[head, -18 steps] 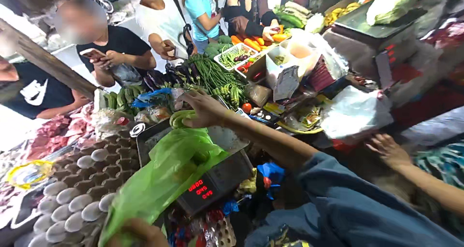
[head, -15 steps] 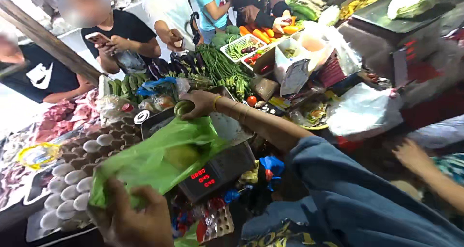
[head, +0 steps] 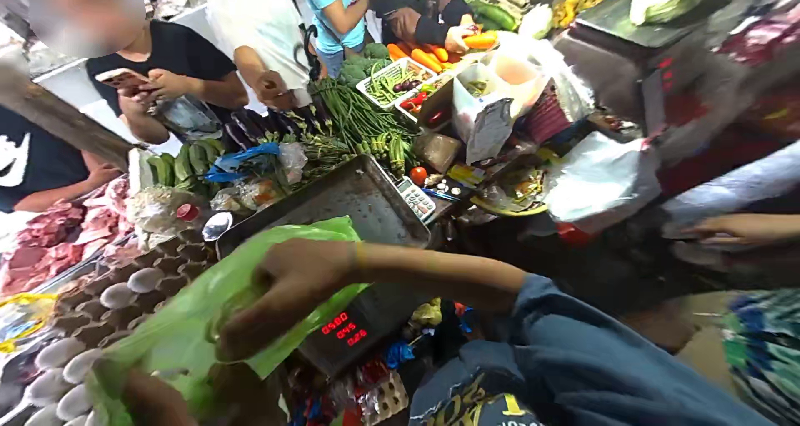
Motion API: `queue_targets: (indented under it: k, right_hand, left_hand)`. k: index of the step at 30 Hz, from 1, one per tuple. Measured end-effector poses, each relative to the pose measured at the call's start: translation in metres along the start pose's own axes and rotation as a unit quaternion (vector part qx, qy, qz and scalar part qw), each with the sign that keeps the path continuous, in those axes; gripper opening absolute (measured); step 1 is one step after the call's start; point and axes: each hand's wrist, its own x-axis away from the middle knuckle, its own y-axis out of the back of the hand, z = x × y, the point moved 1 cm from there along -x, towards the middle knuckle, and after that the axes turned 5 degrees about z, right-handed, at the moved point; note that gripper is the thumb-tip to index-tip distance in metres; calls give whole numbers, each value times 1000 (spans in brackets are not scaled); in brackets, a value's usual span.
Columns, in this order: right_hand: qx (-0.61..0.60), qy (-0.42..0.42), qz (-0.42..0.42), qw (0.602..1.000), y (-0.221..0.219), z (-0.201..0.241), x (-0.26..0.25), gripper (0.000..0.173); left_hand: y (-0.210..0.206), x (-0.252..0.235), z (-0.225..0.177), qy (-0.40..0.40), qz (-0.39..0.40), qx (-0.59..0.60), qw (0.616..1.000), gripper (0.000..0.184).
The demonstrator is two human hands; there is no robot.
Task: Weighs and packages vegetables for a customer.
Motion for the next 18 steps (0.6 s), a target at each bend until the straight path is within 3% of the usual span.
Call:
queue_targets:
  k: [3,7,10,15,16,18]
  right_hand:
    - [255,-41,-81,963,-19,-9,-52,55]
    - [368,-12,-157,916,-29,-22,-88,31]
    - [342,-9,-150,928,-22,-25,-83,25]
    - [358,-17,-85,930,3,-36,-27,61]
    - [330,4,-65,942,19,-38,-13,59]
    - [207,121,-119,964,57,-51,9,33]
  left_hand:
    - [-15,-12,-1,-16,-26,-43,999,54]
    - [-33,-28,-10,-26,-22,-35,999,59]
    - [-47,-25,-9,-27,-48,4,998,61]
    - [-78,-10,-2,-58,-138,51,987,56]
    - [-83,-7,-5,-67,-139,49,987,54]
    - [-92,-1,-13,-65,-121,56,989,50]
